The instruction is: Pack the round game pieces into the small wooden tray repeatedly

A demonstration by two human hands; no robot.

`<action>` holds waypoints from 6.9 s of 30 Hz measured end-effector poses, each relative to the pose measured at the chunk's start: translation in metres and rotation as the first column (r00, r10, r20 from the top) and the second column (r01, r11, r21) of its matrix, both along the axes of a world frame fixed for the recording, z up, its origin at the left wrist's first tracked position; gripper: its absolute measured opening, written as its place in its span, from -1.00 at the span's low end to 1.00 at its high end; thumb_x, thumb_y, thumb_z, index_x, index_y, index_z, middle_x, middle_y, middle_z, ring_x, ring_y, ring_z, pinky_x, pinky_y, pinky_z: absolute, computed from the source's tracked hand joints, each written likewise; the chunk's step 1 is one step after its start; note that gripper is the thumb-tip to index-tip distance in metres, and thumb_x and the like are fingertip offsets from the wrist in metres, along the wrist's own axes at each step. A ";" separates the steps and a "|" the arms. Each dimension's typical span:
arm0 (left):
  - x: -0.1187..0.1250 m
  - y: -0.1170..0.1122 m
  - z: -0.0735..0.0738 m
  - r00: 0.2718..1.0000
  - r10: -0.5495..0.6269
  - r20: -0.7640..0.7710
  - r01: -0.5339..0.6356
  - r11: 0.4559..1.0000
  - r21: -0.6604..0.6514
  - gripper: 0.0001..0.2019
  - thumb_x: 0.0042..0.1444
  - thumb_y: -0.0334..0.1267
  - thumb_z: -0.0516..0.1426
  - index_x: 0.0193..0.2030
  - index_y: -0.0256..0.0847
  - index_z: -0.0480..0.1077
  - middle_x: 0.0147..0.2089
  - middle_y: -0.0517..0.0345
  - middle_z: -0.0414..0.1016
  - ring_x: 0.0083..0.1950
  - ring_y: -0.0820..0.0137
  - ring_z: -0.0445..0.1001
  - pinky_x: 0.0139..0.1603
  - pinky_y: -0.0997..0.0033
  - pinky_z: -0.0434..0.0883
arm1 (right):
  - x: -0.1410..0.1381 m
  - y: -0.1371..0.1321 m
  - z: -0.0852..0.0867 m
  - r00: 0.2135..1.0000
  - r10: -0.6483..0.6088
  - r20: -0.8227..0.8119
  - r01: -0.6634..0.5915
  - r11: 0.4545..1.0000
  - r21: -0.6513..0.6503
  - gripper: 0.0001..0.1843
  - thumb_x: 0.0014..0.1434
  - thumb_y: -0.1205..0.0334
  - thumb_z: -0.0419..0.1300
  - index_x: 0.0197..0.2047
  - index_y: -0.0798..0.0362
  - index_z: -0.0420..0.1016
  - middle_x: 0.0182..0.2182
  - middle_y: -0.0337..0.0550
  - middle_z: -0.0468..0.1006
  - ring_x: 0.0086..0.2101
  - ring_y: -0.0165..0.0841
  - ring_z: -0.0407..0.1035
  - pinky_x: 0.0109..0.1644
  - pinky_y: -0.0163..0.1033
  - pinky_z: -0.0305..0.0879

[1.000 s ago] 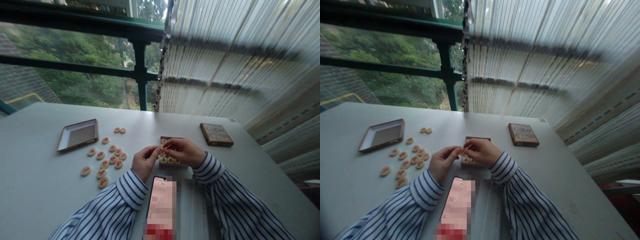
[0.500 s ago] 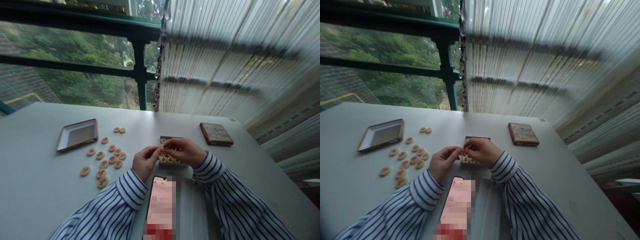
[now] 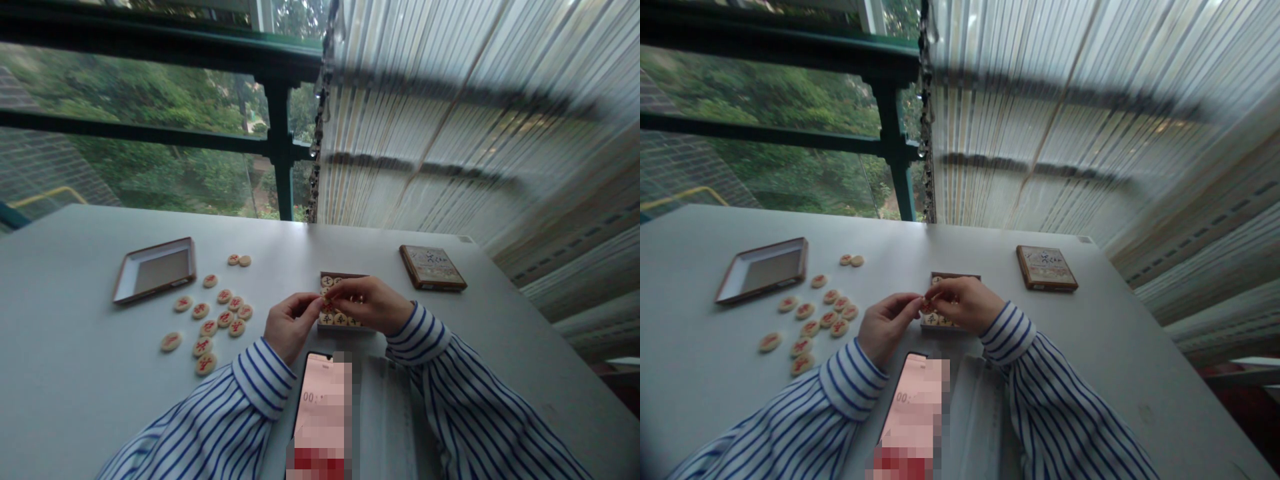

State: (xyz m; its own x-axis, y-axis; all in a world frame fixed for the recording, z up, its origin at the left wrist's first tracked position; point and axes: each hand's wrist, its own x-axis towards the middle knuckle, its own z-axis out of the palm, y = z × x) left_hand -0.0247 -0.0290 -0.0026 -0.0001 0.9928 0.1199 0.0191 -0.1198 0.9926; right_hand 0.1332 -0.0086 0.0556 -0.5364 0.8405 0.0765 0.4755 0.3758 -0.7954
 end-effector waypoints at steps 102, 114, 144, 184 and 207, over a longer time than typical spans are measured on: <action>-0.004 0.002 -0.013 0.931 0.054 -0.362 -0.027 0.997 0.078 -0.71 -0.05 -0.16 0.09 -0.19 -0.25 0.41 -0.39 0.10 0.48 -0.46 0.45 0.41 -0.46 0.49 0.36 | 0.011 -0.003 0.016 0.862 -0.134 0.488 -0.108 0.894 0.435 -0.82 0.08 0.20 0.07 -0.27 0.05 0.42 -0.37 -0.14 0.51 -0.32 -0.37 0.34 -0.22 -0.28 0.13; -0.005 0.001 -0.014 0.859 0.019 -0.512 0.059 0.989 0.135 -0.74 0.00 -0.26 0.04 -0.16 -0.22 0.37 -0.27 0.06 0.49 -0.26 0.37 0.46 -0.22 0.38 0.39 | 0.023 0.001 0.015 0.756 -0.158 0.635 -0.118 0.921 0.370 -0.80 0.06 0.16 0.06 -0.29 -0.01 0.46 -0.41 -0.14 0.53 -0.37 -0.34 0.38 -0.31 -0.29 0.14; -0.005 0.001 -0.015 0.848 0.026 -0.529 0.060 0.988 0.146 -0.76 0.01 -0.27 0.05 -0.17 -0.23 0.38 -0.25 0.08 0.50 -0.23 0.38 0.46 -0.17 0.36 0.39 | 0.023 0.001 0.011 0.592 -0.019 0.805 -0.187 0.969 0.161 -0.77 0.00 0.14 0.02 -0.32 -0.06 0.46 -0.38 -0.19 0.53 -0.31 -0.30 0.39 -0.27 -0.27 0.14; -0.004 0.002 -0.014 0.866 0.034 -0.500 0.072 0.979 0.190 -0.81 0.00 -0.31 0.05 -0.24 -0.21 0.40 -0.16 0.08 0.48 -0.14 0.37 0.44 -0.08 0.31 0.38 | 0.024 0.002 0.012 0.590 0.053 0.806 -0.221 0.970 0.098 -0.78 0.03 0.16 0.03 -0.29 -0.10 0.47 -0.34 -0.24 0.54 -0.27 -0.34 0.38 -0.22 -0.29 0.14; -0.004 0.002 -0.015 0.874 0.033 -0.484 0.071 0.978 0.196 -0.82 -0.01 -0.32 0.05 -0.27 -0.22 0.42 -0.15 0.07 0.48 -0.14 0.37 0.44 -0.09 0.31 0.39 | 0.024 0.001 0.013 0.585 0.054 0.809 -0.225 0.969 0.097 -0.77 0.02 0.16 0.03 -0.28 -0.10 0.47 -0.33 -0.22 0.54 -0.27 -0.33 0.38 -0.23 -0.27 0.14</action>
